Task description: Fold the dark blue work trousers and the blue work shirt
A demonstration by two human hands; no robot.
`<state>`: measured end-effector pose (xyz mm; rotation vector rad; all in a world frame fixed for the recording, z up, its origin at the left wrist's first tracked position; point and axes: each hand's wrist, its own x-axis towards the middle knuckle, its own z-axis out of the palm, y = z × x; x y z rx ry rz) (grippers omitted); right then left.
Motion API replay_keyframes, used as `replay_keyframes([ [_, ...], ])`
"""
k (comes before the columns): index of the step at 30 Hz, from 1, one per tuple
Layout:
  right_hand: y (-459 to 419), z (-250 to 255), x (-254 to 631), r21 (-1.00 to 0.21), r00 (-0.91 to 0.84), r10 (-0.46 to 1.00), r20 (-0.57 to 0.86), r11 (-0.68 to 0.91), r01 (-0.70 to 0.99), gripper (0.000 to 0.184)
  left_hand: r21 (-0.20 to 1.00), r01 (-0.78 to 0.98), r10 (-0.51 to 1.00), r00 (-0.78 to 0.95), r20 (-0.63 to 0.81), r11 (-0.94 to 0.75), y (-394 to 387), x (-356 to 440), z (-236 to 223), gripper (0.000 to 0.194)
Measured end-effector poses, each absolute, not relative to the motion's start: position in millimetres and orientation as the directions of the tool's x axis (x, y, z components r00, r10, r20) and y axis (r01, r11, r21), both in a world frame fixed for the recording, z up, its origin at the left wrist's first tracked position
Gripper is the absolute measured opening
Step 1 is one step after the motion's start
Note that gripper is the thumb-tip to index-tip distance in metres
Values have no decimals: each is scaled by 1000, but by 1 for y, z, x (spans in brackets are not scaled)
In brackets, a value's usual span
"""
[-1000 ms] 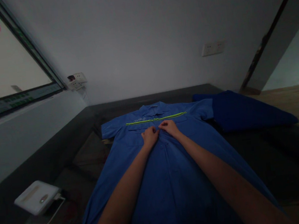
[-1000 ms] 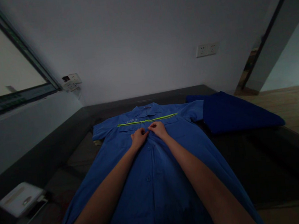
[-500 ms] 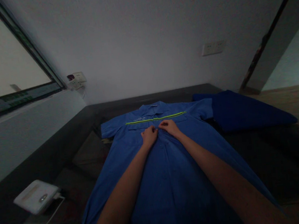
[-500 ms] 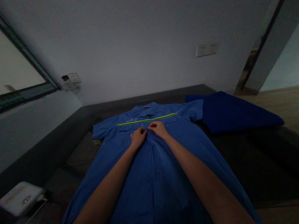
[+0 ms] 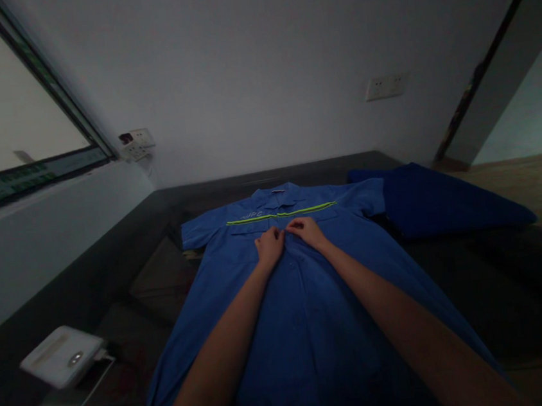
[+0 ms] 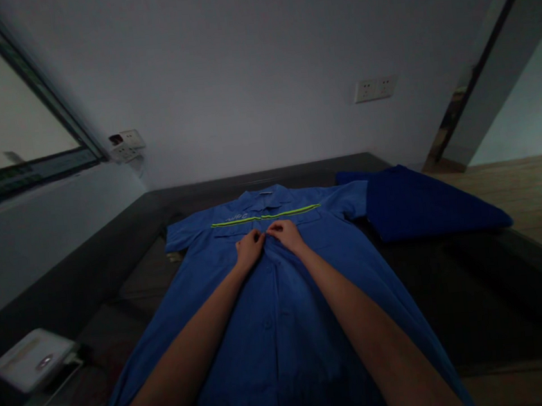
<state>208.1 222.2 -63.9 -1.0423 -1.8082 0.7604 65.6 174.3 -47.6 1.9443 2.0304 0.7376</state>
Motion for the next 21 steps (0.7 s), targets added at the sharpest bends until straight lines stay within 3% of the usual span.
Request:
replay_keyframes([
  [5, 223, -62, 211, -763, -197, 870, 452, 492, 419, 16, 487, 873, 978, -84, 189, -20, 173, 66, -48, 22],
  [14, 218, -64, 208, -610, -243, 858, 452, 496, 618, 3, 446, 895, 978, -75, 194, -20, 174, 65, -49, 18],
  [21, 209, -62, 204, -472, -262, 851, 456, 480, 740, 11, 380, 924, 966, -60, 250, -40, 170, 66, -51, 24],
])
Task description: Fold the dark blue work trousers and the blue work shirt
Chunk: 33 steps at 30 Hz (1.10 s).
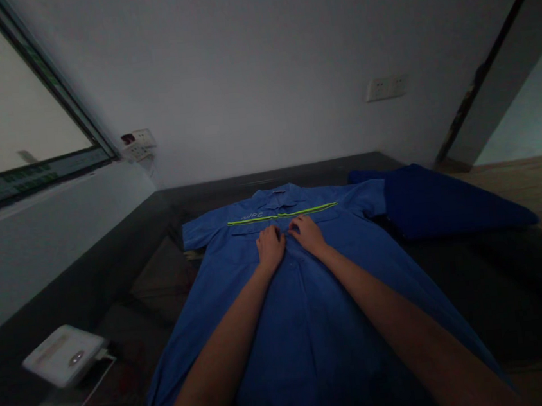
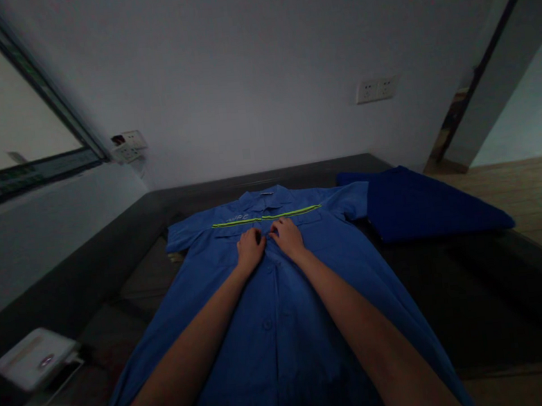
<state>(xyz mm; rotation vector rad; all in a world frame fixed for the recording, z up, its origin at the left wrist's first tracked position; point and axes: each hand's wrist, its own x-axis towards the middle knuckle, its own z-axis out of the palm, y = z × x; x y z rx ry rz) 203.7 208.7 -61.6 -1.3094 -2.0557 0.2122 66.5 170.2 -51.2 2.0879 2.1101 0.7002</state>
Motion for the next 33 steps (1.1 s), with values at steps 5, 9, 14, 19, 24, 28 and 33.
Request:
replay_keyframes([
  [5, 202, -64, 207, -269, -288, 884, 370, 398, 877, 37, 324, 940, 972, 30, 235, -108, 168, 66, -54, 38],
  [9, 200, -67, 209, -219, -277, 908, 315, 354, 909, 40, 245, 964, 980, 58, 191, -105, 167, 64, -54, 45],
  [14, 200, -68, 209, -250, -274, 909, 313, 357, 900, 38, 238, 966, 979, 48, 196, -96, 166, 65, -54, 47],
  [19, 196, -57, 210, -332, -252, 904, 346, 369, 868, 36, 235, 970, 969, 8, 246, -67, 158, 70, -43, 45],
  [24, 166, -21, 215, -347, -326, 859, 395, 468, 813, 25, 219, 958, 959, 124, 256, -183, 138, 62, -11, 37],
  [28, 120, 1, 217, -375, -409, 866, 288, 495, 784, 15, 279, 931, 971, 212, 107, -234, 110, 52, 3, 22],
  [33, 86, -7, 215, -207, -375, 921, 106, 389, 897, 17, 284, 924, 964, 267, 4, -257, 82, 56, -10, 16],
])
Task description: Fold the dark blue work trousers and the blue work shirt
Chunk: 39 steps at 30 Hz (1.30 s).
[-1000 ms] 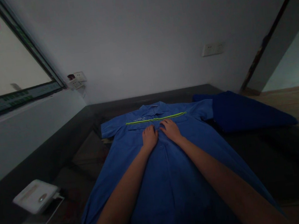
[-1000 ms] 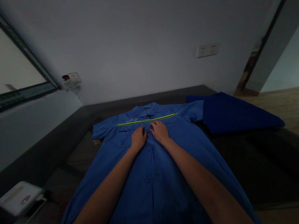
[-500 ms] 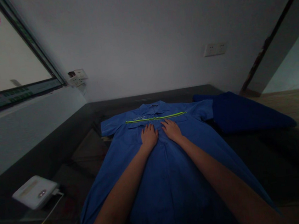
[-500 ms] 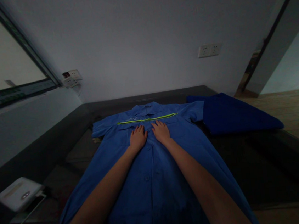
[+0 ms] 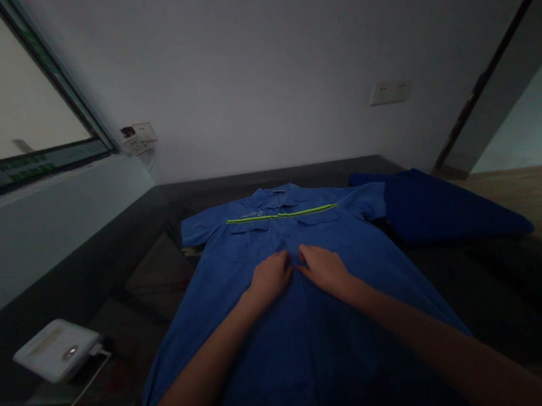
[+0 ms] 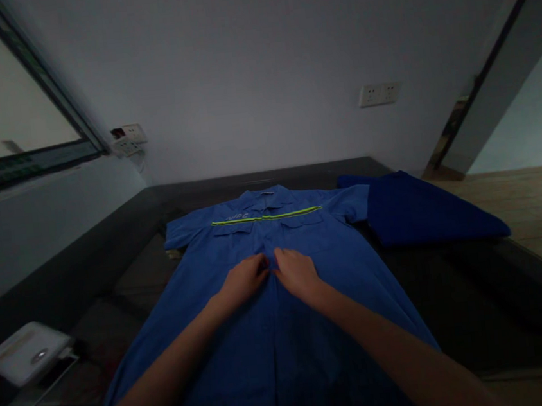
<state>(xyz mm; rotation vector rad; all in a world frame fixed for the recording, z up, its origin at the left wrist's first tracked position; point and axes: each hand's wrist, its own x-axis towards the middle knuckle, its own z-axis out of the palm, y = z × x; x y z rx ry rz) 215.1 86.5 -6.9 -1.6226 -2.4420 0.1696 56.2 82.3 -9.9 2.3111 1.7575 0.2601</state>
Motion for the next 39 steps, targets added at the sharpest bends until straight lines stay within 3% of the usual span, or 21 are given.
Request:
replay_keyframes([
  [4, 84, -19, 215, -108, -318, 946, 59, 323, 940, 29, 294, 922, 966, 257, 22, -252, 79, 59, -21, 17],
  [8, 82, -20, 213, -110, -278, 960, 31, 280, 954, 36, 336, 901, 958, 285, 14, -273, 83, 55, -23, 14],
  [18, 80, -13, 213, -126, -276, 961, -32, 270, 955, 21, 343, 893, 954, 299, 31, -291, 83, 53, -28, 9],
  [26, 74, -3, 210, -53, -226, 972, 69, 230, 972, 16, 301, 918, 962, 274, -16, -257, 80, 55, -20, 13],
  [28, 74, 1, 211, -115, -216, 972, 92, 226, 967, 14, 299, 914, 958, 288, -1, -275, 80, 54, -20, 13],
  [32, 79, -4, 209, -356, -200, 975, 97, 222, 908, 10, 350, 877, 944, 320, 84, -329, 80, 53, -21, 10],
  [39, 93, -43, 216, -726, -184, 974, 135, 223, 650, 23, 435, 829, 935, 333, 122, -352, 83, 52, -23, 9],
])
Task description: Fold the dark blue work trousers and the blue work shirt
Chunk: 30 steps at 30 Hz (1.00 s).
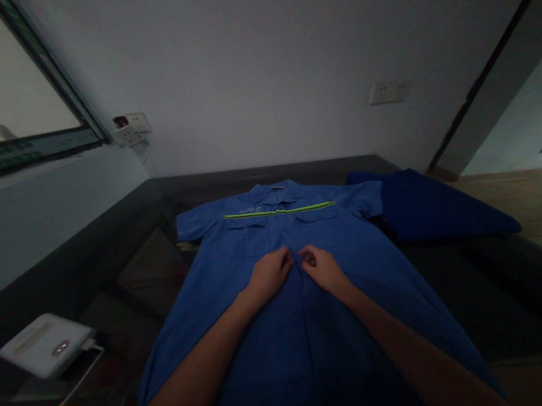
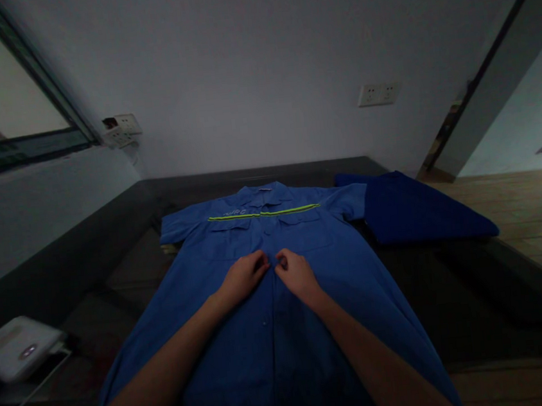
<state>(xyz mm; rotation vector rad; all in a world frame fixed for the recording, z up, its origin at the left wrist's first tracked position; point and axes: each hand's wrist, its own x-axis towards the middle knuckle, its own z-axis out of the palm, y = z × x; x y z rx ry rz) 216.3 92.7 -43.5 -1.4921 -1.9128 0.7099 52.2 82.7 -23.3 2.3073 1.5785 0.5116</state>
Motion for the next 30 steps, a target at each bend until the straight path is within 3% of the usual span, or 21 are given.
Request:
replay_keyframes([
  [10, 102, -48, 221, -856, -195, 976, 97, 182, 483, 15, 381, 871, 946, 322, 29, -308, 81, 52, -21, 10],
  [15, 97, -43, 222, -815, -267, 963, 31, 179, 551, 14, 340, 882, 941, 337, 26, -326, 80, 54, -24, 13],
  [21, 89, -39, 219, -700, -275, 958, 78, 249, 669, 16, 323, 891, 945, 322, 52, -321, 79, 59, -25, 13],
  [30, 99, -43, 231, -755, -157, 979, 129, 200, 625, 19, 390, 854, 937, 339, 87, -345, 79, 67, -19, 11],
])
